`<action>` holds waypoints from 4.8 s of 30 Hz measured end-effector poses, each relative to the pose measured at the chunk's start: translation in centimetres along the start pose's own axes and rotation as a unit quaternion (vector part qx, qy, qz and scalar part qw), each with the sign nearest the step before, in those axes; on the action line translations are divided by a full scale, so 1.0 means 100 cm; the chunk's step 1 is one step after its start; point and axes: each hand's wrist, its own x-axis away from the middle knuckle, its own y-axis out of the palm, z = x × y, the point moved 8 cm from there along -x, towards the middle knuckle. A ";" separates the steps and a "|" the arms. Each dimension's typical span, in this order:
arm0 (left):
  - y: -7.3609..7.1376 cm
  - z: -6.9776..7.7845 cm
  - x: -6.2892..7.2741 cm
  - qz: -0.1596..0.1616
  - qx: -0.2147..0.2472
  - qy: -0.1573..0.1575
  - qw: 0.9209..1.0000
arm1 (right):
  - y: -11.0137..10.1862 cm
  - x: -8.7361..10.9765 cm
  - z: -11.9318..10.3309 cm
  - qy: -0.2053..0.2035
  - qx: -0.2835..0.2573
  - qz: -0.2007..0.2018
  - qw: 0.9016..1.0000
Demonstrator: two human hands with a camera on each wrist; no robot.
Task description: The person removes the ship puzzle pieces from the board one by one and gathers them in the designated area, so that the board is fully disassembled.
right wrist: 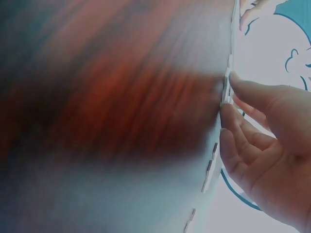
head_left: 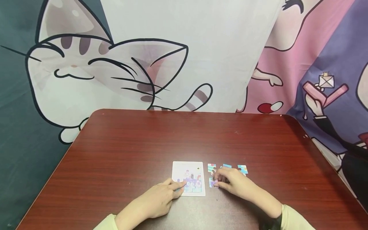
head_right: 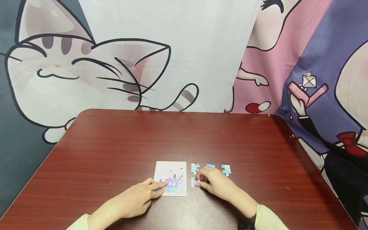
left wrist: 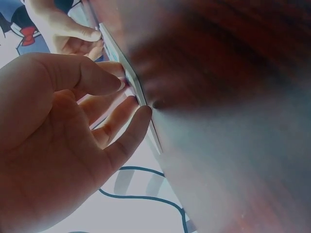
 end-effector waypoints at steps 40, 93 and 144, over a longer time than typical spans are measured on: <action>0.001 -0.004 0.000 -0.014 0.012 -0.009 1.000 | 0.009 -0.047 -0.020 0.003 -0.048 0.005 0.999; 0.000 0.016 0.001 -0.001 -0.106 0.019 0.994 | 0.041 -0.099 -0.031 0.121 -0.036 -0.100 0.987; 0.014 0.023 -0.017 -0.077 -0.118 0.042 0.989 | 0.030 -0.079 -0.045 -0.024 -0.096 -0.046 0.994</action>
